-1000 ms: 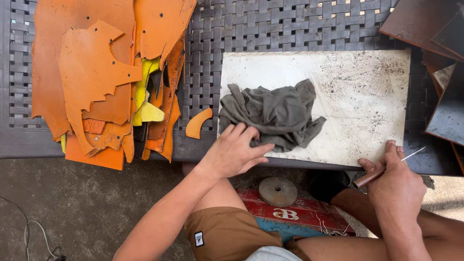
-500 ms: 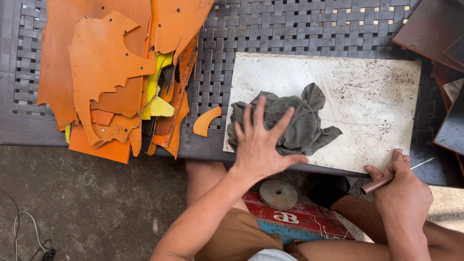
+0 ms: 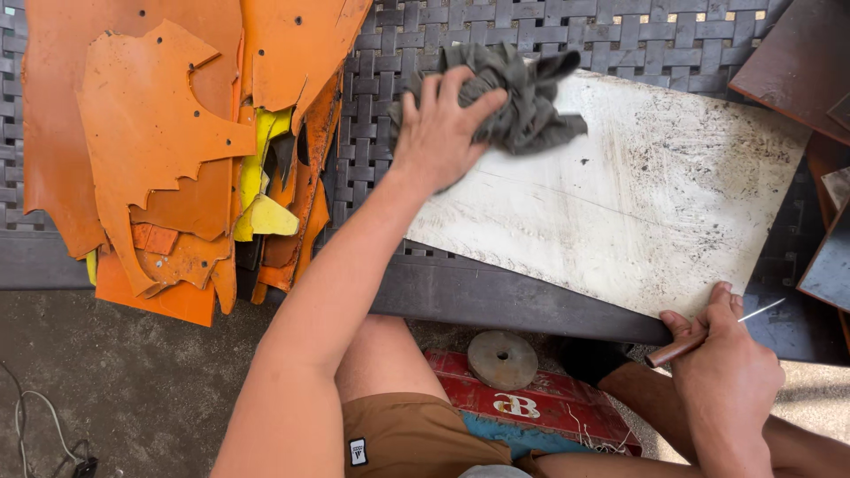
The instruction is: The person uses a sharp tool to cut and shape orange leather pieces on a woven mat. They wipe a white board with a cloth, then continue cutting leather pieces on the board, handling them one at a time.
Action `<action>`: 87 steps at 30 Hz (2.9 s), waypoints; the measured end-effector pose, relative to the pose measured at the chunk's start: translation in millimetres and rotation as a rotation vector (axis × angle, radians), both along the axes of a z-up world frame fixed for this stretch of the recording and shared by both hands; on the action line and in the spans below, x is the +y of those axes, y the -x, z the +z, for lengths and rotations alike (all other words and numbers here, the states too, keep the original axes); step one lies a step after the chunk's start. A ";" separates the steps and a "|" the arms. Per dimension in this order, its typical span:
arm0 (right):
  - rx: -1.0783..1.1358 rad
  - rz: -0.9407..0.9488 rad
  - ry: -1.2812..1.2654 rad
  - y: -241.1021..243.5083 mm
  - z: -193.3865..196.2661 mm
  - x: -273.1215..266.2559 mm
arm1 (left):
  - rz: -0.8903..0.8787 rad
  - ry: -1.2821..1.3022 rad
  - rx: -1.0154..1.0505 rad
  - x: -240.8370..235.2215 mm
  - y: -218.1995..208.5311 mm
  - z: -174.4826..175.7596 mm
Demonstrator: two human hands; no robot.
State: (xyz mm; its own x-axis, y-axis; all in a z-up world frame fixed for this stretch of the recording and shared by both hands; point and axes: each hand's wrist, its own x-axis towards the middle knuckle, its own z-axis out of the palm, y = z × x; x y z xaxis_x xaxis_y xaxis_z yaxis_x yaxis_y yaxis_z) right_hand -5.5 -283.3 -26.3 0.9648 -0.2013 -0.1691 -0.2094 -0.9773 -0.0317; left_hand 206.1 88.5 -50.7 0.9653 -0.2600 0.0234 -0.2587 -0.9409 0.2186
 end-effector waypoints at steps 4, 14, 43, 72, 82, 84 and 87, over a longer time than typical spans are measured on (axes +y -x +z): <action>-0.042 0.003 -0.044 -4.7 10.5 6.2 | 0.303 -0.087 -0.267 11.1 -65.6 28.2; -0.016 0.011 0.055 0.6 0.6 -0.6 | -0.152 0.071 0.088 -131.9 135.5 62.9; -0.033 0.102 0.217 7.4 -17.7 -15.4 | 0.235 0.028 0.126 -35.8 101.7 15.0; -0.012 0.083 0.211 5.4 -24.8 -18.3 | 0.516 0.009 -0.086 -20.3 -21.0 70.7; 0.041 0.009 0.127 -3.6 -9.5 -6.8 | 0.025 0.138 0.116 -110.2 19.0 27.5; 0.089 -0.005 0.092 -6.8 -3.7 -2.5 | 0.193 0.144 0.075 -78.8 -33.3 26.2; 0.139 -0.034 0.045 -6.9 6.5 2.1 | 0.432 0.076 -0.062 -43.8 -83.6 32.4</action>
